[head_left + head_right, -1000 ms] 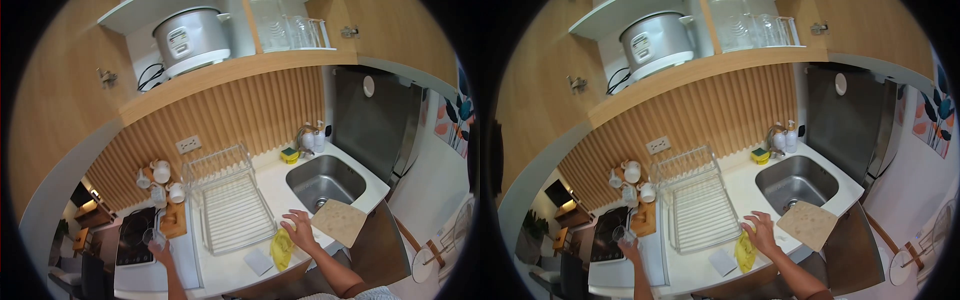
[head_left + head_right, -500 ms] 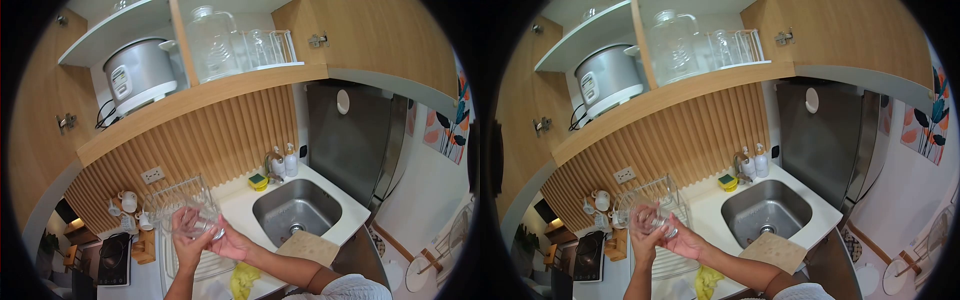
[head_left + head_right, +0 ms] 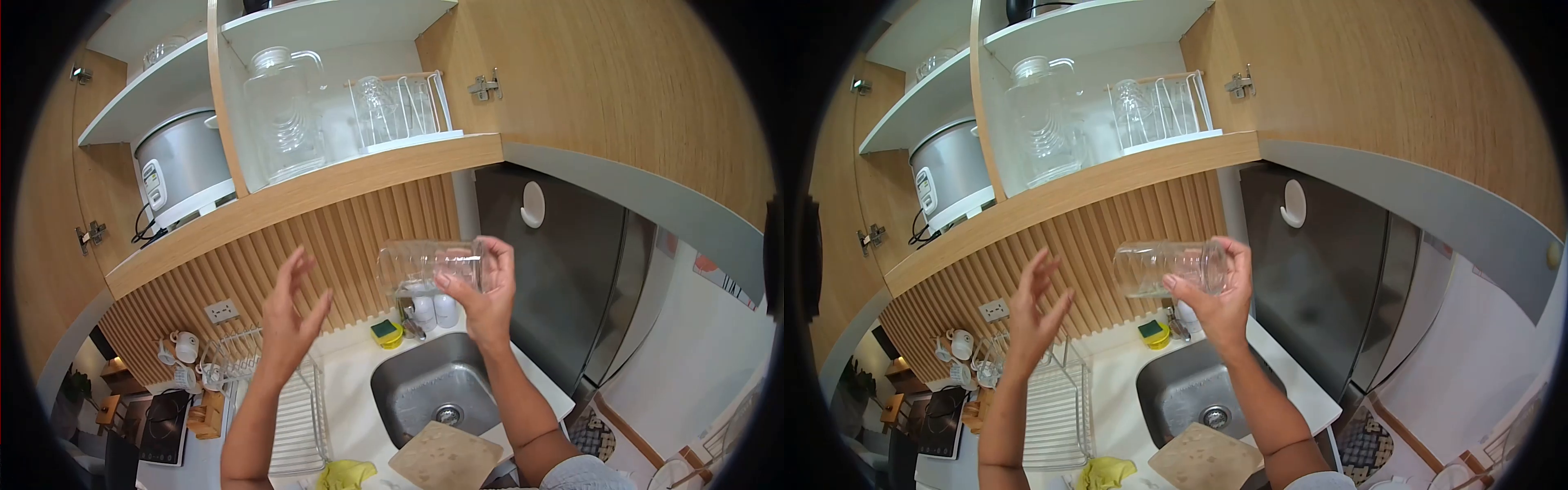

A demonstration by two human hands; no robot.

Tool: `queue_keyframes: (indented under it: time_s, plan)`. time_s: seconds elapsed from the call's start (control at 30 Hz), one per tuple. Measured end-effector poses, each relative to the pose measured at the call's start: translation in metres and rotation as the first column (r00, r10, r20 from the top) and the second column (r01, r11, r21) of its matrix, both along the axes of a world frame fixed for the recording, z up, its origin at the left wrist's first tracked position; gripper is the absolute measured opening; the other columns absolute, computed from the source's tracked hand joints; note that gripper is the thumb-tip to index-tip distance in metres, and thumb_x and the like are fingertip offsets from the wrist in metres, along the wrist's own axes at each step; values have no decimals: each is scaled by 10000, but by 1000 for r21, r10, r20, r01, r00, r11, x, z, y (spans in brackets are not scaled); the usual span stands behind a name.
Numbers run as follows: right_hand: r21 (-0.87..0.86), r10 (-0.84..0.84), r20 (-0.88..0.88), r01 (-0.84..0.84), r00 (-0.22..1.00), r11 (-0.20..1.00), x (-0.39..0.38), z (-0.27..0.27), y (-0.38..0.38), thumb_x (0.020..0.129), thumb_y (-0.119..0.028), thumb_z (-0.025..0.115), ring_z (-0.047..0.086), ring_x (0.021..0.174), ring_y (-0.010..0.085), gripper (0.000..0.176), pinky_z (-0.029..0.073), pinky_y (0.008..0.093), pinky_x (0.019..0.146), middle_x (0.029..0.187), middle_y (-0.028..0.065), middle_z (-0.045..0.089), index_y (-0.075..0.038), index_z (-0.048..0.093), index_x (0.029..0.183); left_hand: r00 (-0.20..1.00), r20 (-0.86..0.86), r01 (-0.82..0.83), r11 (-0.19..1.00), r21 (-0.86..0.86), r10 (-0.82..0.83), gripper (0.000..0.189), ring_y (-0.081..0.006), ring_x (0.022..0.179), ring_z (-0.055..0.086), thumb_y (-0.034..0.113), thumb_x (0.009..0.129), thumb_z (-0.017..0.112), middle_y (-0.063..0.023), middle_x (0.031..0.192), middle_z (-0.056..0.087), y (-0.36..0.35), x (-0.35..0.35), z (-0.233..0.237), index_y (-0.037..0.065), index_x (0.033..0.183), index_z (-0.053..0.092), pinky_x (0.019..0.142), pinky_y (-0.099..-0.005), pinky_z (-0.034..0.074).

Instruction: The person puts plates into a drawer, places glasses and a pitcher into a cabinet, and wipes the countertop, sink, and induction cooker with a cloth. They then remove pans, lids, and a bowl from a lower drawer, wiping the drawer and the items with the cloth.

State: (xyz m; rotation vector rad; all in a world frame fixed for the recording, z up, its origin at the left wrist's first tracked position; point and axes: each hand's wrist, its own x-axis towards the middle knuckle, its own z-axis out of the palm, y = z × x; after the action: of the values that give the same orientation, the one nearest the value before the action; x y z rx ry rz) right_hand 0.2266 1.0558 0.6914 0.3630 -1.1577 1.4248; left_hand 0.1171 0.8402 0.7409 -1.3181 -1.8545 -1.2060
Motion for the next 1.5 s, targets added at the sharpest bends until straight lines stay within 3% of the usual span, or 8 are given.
queue_keyframes:
  time_s: [0.03, 0.1, 0.33, 0.5, 0.67, 0.9, 1.23, 1.5]
  plan:
    - [5, 0, -5, 0, 1000, 1000, 2, 10, 8, 668, 5, 735, 562, 910, 156, 604, 492, 281, 802, 1012, 119, 522, -33, 365, 1144, 1000, -5, 0, 1000, 5, 0, 642, -289, 1166, 481, 56, 759, 667, -193, 1218, 516, 12, -4, 14, 63, 1319, 352, 950, -381, 405]
    - [51, -130, -83, 134, 988, 990, 6, 30, 19, 658, -4, 750, 553, 902, 136, 618, 485, 276, 806, 983, 80, 519, -25, 393, 1162, 914, -396, -73, 996, 55, 89, 489, -279, 1098, 541, 41, 801, 603, -200, 1135, 566, 34, -14, 41, 39, 1257, 428, 923, -354, 439]
    - [-41, -340, -341, 348, 876, 937, -15, 100, 71, 665, -53, 767, 525, 920, 134, 644, 477, 250, 778, 1028, 70, 462, -18, 391, 1186, 884, -463, 97, 995, 35, -70, 394, -290, 1082, 548, 49, 827, 554, -204, 1117, 571, 130, -65, 125, -4, 1204, 450, 908, -351, 454]
    - [-51, -476, -424, 505, 770, 862, -47, 166, 104, 649, -113, 792, 536, 891, 147, 655, 477, 258, 740, 975, 80, 487, -14, 394, 1159, 953, -244, -150, 979, 141, 181, 522, -328, 1024, 566, 244, 778, 639, -259, 1108, 551, 183, -104, 185, -75, 1150, 458, 861, -359, 466]
    - [33, -522, -392, 578, 758, 815, -80, 225, 127, 629, -182, 803, 558, 857, 196, 693, 484, 312, 738, 909, 108, 522, -19, 379, 1151, 965, -52, -242, 952, 187, 256, 689, -352, 1014, 558, 344, 728, 685, -305, 1108, 522, 219, -131, 224, -135, 1144, 417, 832, -359, 468]
    - [158, -780, -163, 797, 604, 583, -114, 304, 165, 555, -287, 803, 585, 834, 298, 812, 485, 378, 723, 931, 211, 554, 7, 289, 1112, 962, 135, -255, 958, 129, 238, 988, -357, 1044, 541, 487, 660, 736, -344, 1106, 493, 262, -163, 235, -197, 1192, 263, 829, -357, 468]
    - [451, -835, -11, 748, 550, 487, -149, 349, 184, 496, -350, 812, 573, 937, 323, 868, 474, 380, 794, 1029, 213, 563, 0, 362, 1150, 964, 192, -210, 971, 114, 186, 967, -384, 1045, 512, 486, 625, 735, -340, 1114, 465, 266, -176, 227, -168, 1185, 296, 862, -392, 459]
    - [557, -832, 58, 674, 552, 486, -177, 358, 196, 470, -364, 812, 558, 1021, 307, 867, 474, 359, 841, 1111, 214, 552, 16, 479, 1174, 969, 182, -169, 986, 7, 164, 803, -360, 1013, 538, 473, 659, 713, -251, 1123, 515, 265, -182, 231, -188, 1054, 487, 823, -393, 476]
